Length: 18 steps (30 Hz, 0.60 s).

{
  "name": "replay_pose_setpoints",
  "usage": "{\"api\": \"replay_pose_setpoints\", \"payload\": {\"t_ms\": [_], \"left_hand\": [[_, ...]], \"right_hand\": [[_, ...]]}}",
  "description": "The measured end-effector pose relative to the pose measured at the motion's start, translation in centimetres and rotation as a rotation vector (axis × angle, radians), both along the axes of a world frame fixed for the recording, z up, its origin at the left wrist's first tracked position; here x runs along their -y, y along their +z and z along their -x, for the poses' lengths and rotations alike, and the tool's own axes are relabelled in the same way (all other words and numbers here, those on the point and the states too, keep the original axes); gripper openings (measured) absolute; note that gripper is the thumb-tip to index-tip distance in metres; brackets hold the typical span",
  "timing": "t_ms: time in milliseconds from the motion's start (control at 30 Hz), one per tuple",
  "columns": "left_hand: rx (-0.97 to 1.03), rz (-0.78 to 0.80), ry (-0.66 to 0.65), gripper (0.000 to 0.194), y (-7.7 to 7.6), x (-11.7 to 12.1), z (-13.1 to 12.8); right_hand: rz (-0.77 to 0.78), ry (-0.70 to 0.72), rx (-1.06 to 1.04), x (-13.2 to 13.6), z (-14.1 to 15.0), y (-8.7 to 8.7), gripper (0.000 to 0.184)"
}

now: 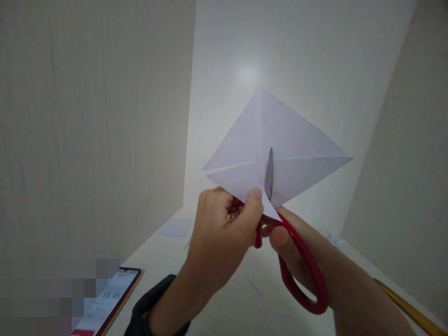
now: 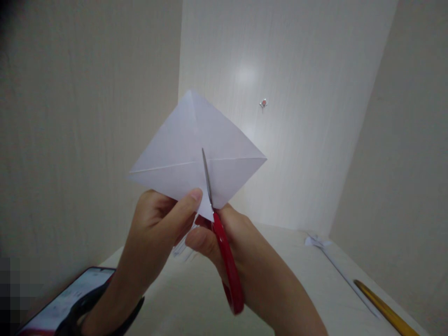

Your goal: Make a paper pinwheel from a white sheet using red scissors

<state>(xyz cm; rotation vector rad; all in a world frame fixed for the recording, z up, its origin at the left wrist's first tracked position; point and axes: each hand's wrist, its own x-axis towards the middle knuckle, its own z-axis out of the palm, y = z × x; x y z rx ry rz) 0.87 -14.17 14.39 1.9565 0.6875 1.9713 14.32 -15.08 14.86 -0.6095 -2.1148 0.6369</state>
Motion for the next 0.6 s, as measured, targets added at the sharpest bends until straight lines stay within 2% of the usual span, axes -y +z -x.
{"api": "replay_pose_setpoints", "payload": {"t_ms": [167,400,600], "left_hand": [[0.034,0.000,0.031,0.043,-0.20,-0.10,-0.10],[0.120,0.063,-0.136,0.050,-0.61,-0.44,-0.17],[0.110,0.049,-0.153,0.049,-0.67,-0.47,-0.04]], "right_hand": [[0.015,0.020,-0.003,0.38,-0.20,0.11,0.047],[0.034,0.047,0.025,0.14,-0.30,0.10,0.046],[0.031,0.069,0.007,0.54,-0.23,0.04,0.047]]}}
